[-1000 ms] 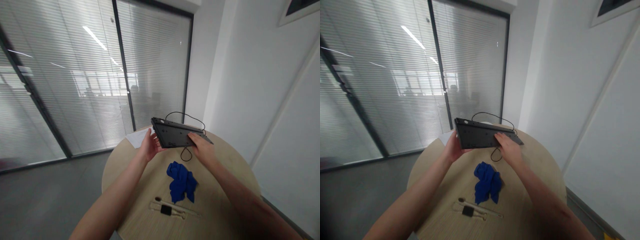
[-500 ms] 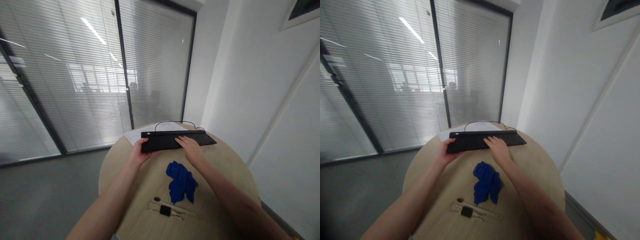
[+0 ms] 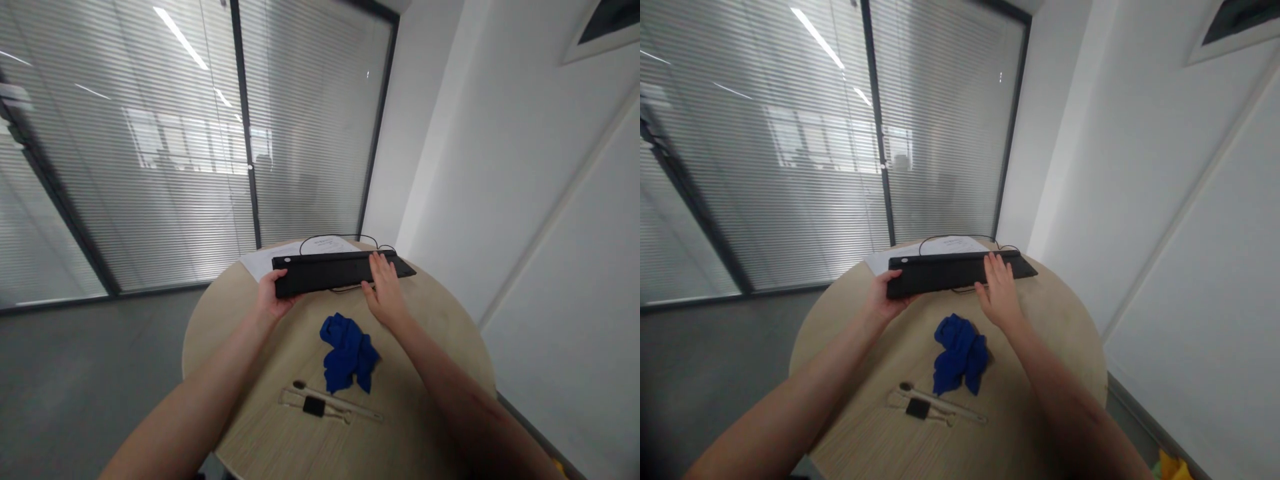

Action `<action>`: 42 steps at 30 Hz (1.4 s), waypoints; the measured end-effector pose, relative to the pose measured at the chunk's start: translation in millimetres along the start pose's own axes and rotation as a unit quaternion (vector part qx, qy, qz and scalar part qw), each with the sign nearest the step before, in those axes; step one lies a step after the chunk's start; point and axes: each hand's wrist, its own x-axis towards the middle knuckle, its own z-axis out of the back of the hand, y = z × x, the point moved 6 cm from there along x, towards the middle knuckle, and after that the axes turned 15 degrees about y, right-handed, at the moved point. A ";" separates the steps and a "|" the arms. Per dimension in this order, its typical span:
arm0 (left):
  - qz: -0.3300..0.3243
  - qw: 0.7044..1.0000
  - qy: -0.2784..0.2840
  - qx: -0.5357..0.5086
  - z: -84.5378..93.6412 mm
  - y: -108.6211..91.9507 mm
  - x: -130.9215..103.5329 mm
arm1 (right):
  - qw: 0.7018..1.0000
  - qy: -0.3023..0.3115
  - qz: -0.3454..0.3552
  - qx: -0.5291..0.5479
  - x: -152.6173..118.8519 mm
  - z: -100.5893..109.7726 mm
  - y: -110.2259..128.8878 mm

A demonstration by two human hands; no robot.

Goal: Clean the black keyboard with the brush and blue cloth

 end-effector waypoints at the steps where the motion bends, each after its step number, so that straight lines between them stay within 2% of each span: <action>1: 0.000 1.000 -0.001 0.002 0.3 0.7 0.4 | 1.000 -0.011 -0.008 -0.002 -0.4 1.3 -1.9; 7: 0.012 1.000 0.000 0.004 -2.9 6.7 -0.5 | 0.998 -0.039 -0.042 -0.035 -1.4 10.8 -4.2; 9: 0.015 1.000 0.009 -0.009 -5.4 8.9 -1.5 | 0.999 0.016 -0.030 -0.034 1.6 5.2 -1.6; 12: 0.019 1.000 0.018 -0.016 -7.5 12.2 -2.4 | 0.989 0.147 0.003 -0.019 3.7 -14.8 1.3; 14: 0.022 1.000 0.017 -0.005 -7.1 14.1 -2.3 | 0.983 0.182 0.000 -0.013 2.5 -23.5 -1.9; 21: 0.009 1.000 0.002 -0.022 -1.9 10.8 -0.2 | 0.992 0.123 -0.019 -0.021 0.1 -20.5 -18.1; 25: -0.003 1.000 0.004 -0.028 -0.8 4.5 0.8 | 0.997 0.078 -0.007 -0.012 0.1 -10.7 -13.7; 31: -0.010 1.000 0.009 -0.002 -0.5 3.5 1.6 | 0.999 -0.033 -0.005 -0.009 -4.8 12.0 -2.6; 34: -0.002 1.000 0.009 0.008 -1.8 6.0 0.2 | 0.999 -0.046 -0.010 -0.007 -6.2 13.3 0.7; 36: 0.001 1.000 0.010 0.007 -3.2 7.4 -0.9 | 1.000 -0.007 -0.001 -0.004 -4.5 5.2 2.7; 40: 0.001 1.000 0.020 -0.005 -5.4 9.5 -2.0 | 0.988 0.146 0.059 -0.007 -1.8 -23.6 8.4; 42: 0.003 1.000 0.016 -0.007 -4.6 10.2 -1.9 | 0.985 0.164 0.061 -0.014 -1.7 -29.7 6.8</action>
